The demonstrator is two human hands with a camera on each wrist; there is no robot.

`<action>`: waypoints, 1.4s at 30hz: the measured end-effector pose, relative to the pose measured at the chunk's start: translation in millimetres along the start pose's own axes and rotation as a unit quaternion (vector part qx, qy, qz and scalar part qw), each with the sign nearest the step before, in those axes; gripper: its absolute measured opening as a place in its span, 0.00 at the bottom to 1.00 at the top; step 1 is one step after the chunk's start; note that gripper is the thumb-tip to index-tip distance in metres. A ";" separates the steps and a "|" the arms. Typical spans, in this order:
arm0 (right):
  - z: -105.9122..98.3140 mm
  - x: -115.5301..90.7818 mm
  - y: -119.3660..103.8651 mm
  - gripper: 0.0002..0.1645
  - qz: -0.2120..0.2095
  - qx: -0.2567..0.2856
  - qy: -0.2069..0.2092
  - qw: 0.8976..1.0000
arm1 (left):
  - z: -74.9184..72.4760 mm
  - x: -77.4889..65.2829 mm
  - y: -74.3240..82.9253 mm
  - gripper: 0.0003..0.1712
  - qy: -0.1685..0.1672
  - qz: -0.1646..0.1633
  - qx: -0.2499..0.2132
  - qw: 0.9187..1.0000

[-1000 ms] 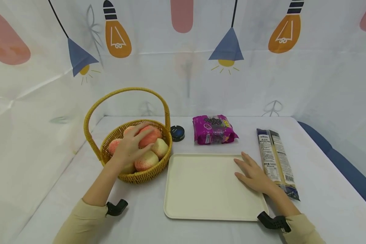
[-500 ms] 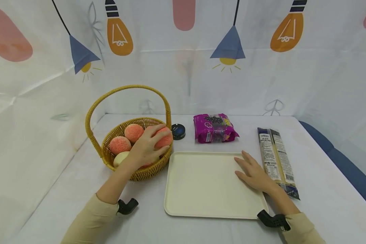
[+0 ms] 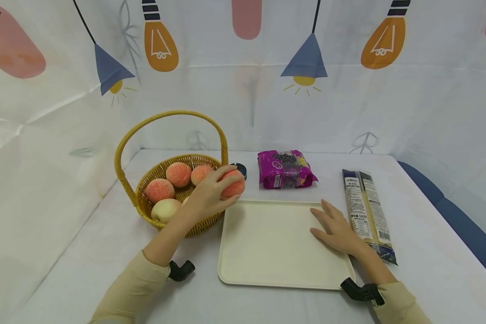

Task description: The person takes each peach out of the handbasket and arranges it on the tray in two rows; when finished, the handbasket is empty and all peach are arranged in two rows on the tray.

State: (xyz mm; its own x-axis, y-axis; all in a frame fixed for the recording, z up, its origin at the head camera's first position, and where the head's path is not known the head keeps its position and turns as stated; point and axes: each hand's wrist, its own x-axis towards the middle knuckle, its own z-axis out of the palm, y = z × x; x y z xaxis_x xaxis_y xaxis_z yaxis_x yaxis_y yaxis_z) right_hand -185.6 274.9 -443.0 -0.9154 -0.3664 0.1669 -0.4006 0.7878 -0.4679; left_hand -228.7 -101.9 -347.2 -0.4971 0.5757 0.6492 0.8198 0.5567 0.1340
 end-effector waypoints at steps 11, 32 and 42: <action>2.3 -3.9 0.6 0.37 -0.004 -0.002 0.010 1.000 | 23.7 18.3 19.4 0.23 -0.012 0.042 -0.031 0.999; 2.0 -4.6 4.1 0.37 -0.005 -0.021 0.012 1.000 | 59.1 48.3 50.2 0.19 -0.128 0.070 0.008 0.989; 2.8 -1.4 2.6 0.37 -0.003 -0.015 0.007 1.000 | 70.6 65.8 63.6 0.19 -0.171 0.079 -0.020 0.982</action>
State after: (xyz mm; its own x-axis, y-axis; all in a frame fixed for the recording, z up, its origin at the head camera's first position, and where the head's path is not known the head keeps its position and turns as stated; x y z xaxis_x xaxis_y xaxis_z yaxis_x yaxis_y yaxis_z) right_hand -185.2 276.0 -446.9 -0.9137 -0.3634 0.1820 -0.4061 0.8008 -0.4402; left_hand -229.4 13.7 -348.8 -0.4230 0.8247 0.3753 0.9018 0.4236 0.0856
